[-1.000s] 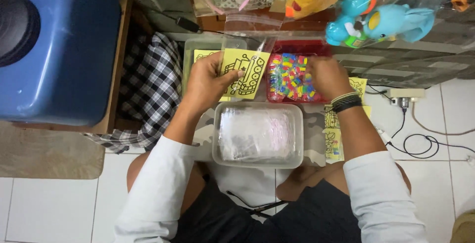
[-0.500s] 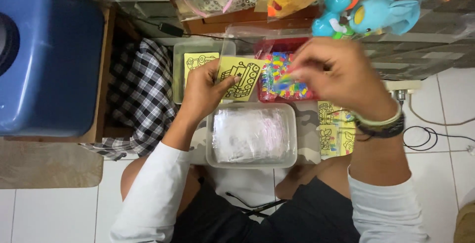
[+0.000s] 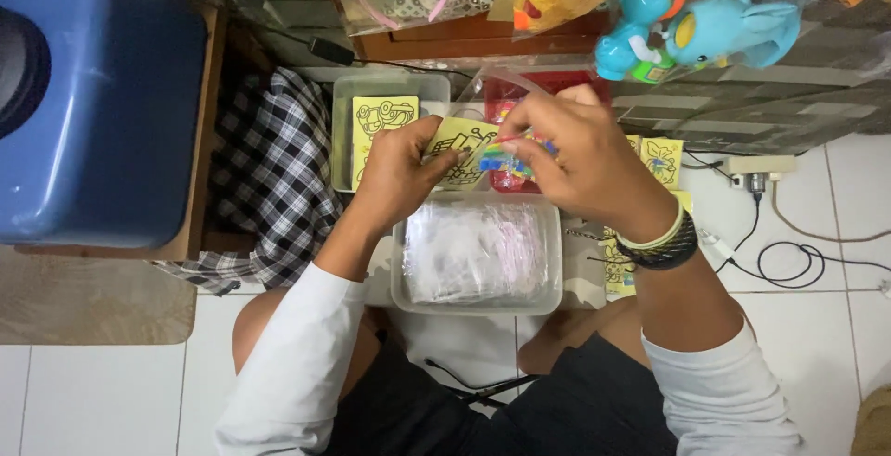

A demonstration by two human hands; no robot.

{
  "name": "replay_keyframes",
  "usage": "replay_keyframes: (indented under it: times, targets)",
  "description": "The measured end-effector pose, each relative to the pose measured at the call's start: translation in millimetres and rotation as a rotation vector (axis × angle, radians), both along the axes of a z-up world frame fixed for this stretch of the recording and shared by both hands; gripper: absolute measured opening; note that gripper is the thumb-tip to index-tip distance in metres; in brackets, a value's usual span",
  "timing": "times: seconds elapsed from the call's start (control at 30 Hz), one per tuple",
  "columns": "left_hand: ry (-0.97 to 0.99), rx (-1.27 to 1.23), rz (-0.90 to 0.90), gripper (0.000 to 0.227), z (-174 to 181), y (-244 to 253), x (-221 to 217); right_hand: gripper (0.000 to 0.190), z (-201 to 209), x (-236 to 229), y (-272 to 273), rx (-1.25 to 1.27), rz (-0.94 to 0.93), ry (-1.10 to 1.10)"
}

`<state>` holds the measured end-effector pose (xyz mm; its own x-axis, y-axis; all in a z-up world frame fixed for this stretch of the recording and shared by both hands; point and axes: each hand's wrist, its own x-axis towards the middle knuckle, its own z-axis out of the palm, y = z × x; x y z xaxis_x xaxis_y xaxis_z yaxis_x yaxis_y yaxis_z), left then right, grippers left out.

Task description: The person puts a drawing sheet and small colorful plastic pieces into a small plastic bag by hand.

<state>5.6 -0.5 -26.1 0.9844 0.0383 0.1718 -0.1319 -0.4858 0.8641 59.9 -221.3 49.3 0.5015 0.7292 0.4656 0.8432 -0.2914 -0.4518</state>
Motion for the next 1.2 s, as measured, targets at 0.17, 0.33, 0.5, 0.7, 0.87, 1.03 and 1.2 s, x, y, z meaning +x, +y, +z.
replay_keyframes:
  times: [0.17, 0.33, 0.5, 0.7, 0.87, 1.03, 1.2]
  targets:
    - [-0.065, 0.009, -0.044, 0.012, 1.1, 0.3, 0.6, 0.009, -8.5, 1.9, 1.3, 0.353, -0.055, 0.543]
    - [-0.079, 0.006, -0.063, 0.015, 3.9, -0.4, 0.1, 0.012, -8.4, 2.7, -1.7, 0.456, -0.112, 0.568]
    - [-0.07, 0.001, -0.074, 0.018, 4.1, -2.0, -0.7, 0.01, 5.8, -1.5, 1.9, 0.25, -0.109, 0.333]
    - [-0.05, -0.011, -0.122, 0.012, 7.6, -5.1, -1.6, 0.013, 4.0, -0.6, 3.6, 0.239, -0.149, 0.256]
    - [-0.081, -0.001, -0.11, 0.011, 4.9, -3.7, -1.2, 0.009, 2.1, 0.3, 0.0, 0.329, -0.196, 0.336]
    - [-0.08, 0.002, -0.106, 0.011, 9.3, -5.0, -1.2, 0.008, -1.6, 1.6, 0.1, 0.302, -0.232, 0.167]
    - [-0.105, 0.017, -0.101, 0.011, 4.3, -4.5, -0.2, 0.007, -1.7, 1.5, 0.4, 0.341, -0.253, 0.108]
